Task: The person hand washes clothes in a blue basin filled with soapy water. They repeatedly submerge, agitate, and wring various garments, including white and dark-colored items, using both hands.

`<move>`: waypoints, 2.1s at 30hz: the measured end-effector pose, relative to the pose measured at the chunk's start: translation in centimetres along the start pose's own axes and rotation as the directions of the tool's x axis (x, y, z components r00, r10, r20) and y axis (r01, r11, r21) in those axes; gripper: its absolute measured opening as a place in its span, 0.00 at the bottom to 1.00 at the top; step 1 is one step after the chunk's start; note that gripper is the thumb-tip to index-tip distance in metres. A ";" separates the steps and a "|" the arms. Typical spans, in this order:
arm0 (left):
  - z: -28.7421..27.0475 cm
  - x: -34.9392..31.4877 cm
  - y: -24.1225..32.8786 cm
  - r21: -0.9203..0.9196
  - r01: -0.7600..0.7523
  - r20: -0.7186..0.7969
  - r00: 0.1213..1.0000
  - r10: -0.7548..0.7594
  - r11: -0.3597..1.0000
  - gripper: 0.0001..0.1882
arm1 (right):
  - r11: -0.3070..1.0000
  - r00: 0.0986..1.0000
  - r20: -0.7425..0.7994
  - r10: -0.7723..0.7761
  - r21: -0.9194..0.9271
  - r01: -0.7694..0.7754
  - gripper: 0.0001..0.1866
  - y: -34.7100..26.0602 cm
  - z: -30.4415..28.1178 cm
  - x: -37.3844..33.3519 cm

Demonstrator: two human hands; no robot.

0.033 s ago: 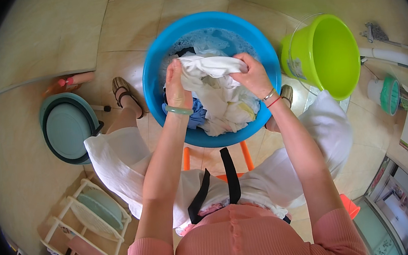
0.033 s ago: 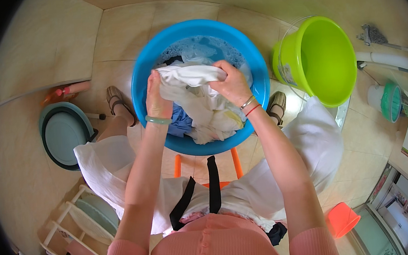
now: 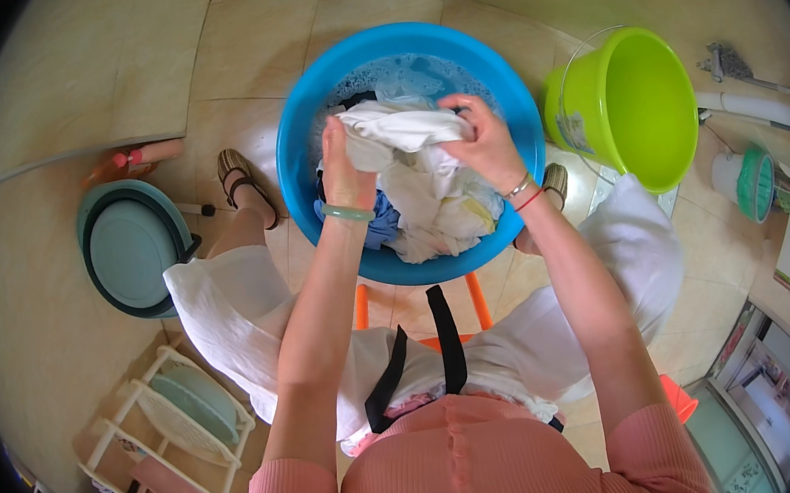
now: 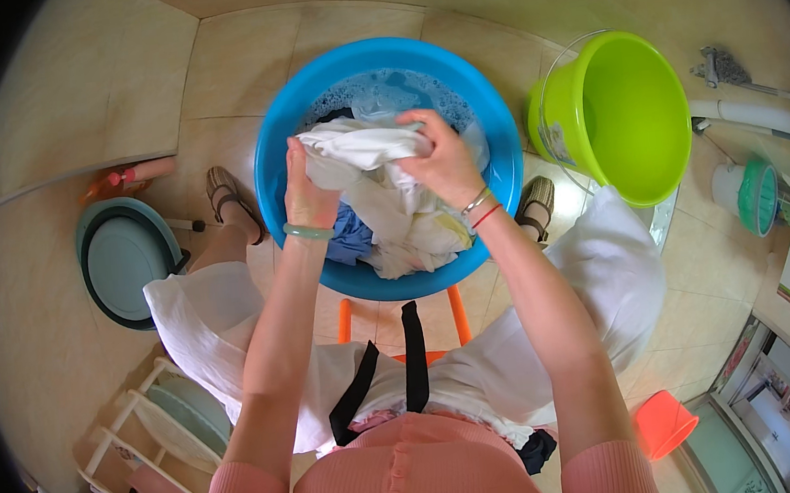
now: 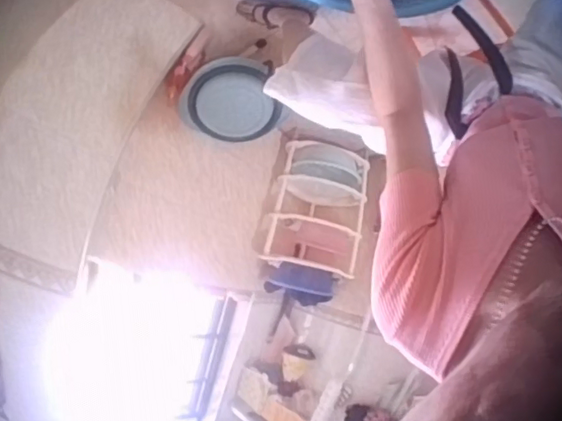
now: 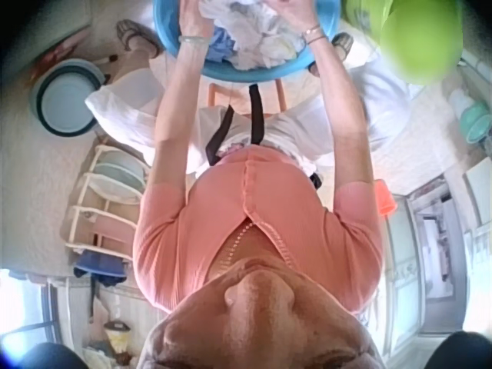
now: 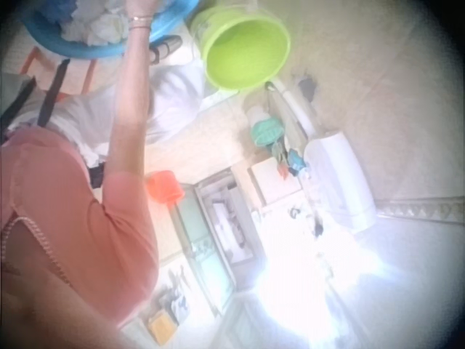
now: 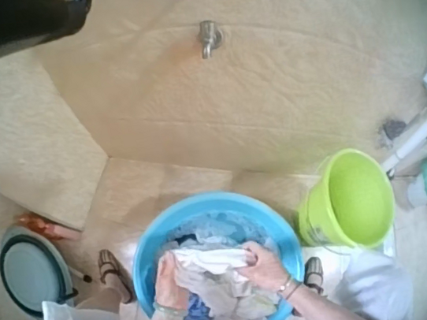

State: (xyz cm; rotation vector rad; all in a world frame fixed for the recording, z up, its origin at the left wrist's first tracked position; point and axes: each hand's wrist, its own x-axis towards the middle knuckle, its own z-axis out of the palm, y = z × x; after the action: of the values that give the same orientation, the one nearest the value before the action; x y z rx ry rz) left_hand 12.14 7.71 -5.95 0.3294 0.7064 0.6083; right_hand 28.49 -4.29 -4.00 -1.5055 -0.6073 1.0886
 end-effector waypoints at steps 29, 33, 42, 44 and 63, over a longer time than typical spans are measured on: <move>3.1 -3.4 -8.4 0.322 0.315 -0.486 0.864 -0.130 0.893 0.20 | 0.655 0.962 -0.082 -0.260 -0.747 0.113 0.12 4.8 2.6 -0.4; 2.3 -3.4 -8.1 0.217 -0.182 -0.392 0.884 0.256 0.959 0.15 | 0.731 0.946 0.078 -0.314 -0.616 0.293 0.10 0.3 8.7 -4.0; 5.0 -2.4 -5.1 0.344 0.204 -0.392 0.918 -0.057 0.916 0.20 | 0.820 0.940 -0.329 -0.089 -0.560 -0.118 0.17 4.8 -0.1 1.3; 3.1 -1.0 -2.9 0.508 -0.003 -0.205 0.971 0.124 0.861 0.23 | 0.968 0.912 -0.341 0.230 -0.017 -0.250 0.14 4.1 -2.2 1.9; 5.3 -3.2 2.8 0.234 0.093 0.163 0.977 -0.134 0.968 0.24 | 0.998 0.995 0.090 0.043 -0.041 -0.039 0.09 2.5 -2.3 0.7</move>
State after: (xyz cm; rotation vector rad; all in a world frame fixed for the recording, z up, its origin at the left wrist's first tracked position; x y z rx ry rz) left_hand 12.74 7.47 0.86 0.5431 0.6180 0.3835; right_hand 30.29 -5.42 -6.71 -1.5143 -0.6671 1.1878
